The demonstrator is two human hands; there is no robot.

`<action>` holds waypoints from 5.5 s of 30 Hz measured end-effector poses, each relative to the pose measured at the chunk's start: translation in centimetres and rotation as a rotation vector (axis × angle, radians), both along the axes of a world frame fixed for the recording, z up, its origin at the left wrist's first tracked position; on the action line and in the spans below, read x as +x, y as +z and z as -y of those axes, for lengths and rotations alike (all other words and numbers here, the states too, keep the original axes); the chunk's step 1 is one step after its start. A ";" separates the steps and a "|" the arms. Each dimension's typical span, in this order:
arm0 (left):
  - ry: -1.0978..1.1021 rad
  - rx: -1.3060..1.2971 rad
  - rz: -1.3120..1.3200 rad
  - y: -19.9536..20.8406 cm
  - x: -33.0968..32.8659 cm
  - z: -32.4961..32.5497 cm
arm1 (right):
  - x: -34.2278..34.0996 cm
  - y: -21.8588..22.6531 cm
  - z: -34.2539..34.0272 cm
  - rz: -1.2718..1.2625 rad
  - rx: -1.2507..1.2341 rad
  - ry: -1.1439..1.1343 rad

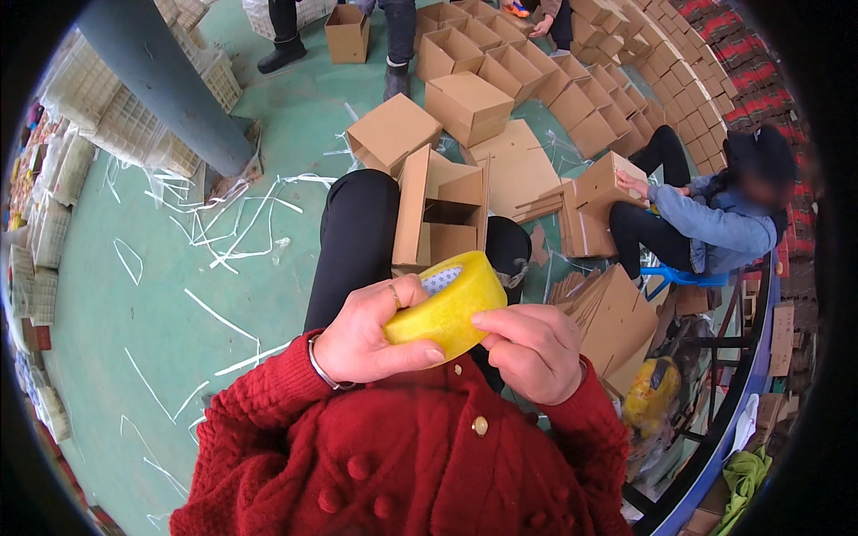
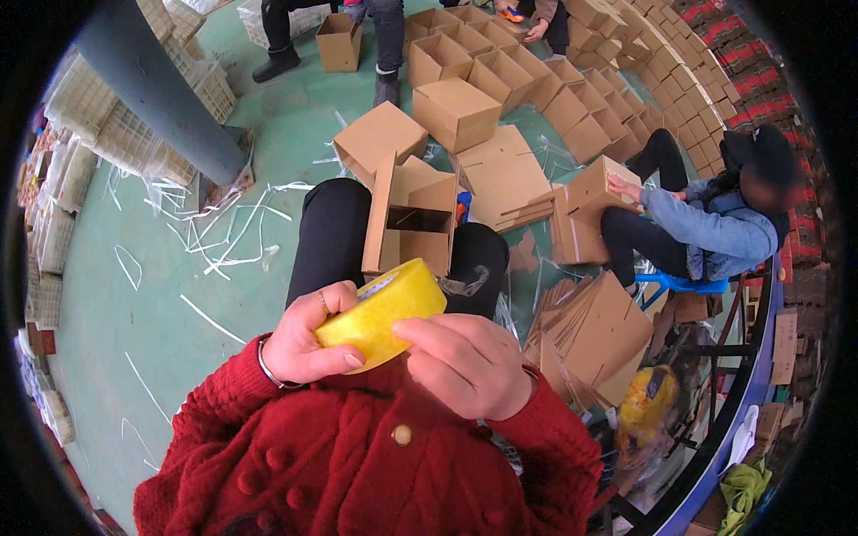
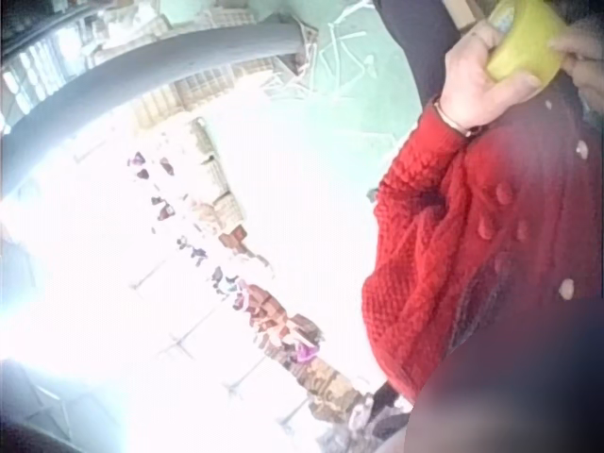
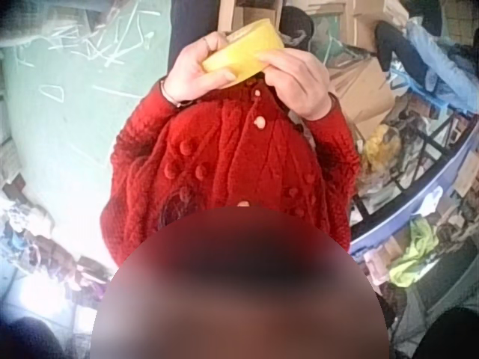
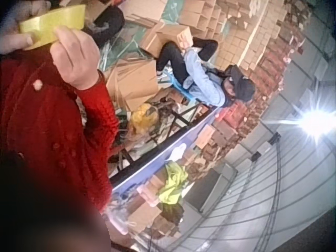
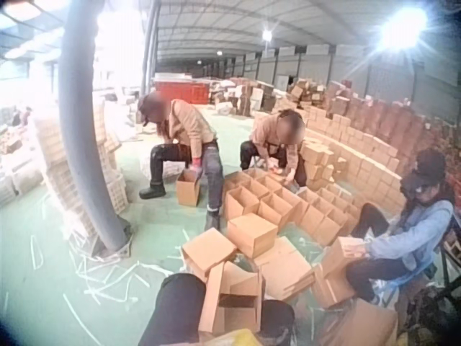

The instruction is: The person assembles flat cardboard boxes by folding the flaps and securing them with yellow packing tape. They repeatedly pick up a tape dispenser, apply tape to the box seams, and place the finished boxes aside. Other workers are visible in the background performing similar tasks.

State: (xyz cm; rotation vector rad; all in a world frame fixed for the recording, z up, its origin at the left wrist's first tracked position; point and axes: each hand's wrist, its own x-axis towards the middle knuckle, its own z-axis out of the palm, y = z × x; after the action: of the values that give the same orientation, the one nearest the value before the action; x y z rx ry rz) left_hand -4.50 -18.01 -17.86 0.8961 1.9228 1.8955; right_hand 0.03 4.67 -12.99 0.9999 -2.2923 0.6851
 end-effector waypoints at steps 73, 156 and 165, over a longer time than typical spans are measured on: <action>-0.026 0.045 0.133 -0.7 0.1 0.6 | -1.5 2.0 -0.8 0.216 -0.029 -0.036; -0.054 -0.034 0.442 -0.6 2.3 2.1 | 1.7 -2.3 2.2 0.140 -0.164 0.010; -0.039 -0.119 0.499 -0.1 1.9 1.7 | 1.7 -2.5 2.0 0.216 -0.125 0.047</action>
State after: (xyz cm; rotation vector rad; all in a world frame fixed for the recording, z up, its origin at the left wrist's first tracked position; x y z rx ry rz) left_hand -2.57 -19.76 -17.93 0.3717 1.6739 1.7503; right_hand 1.77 2.71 -15.46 0.9642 -2.3806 0.9860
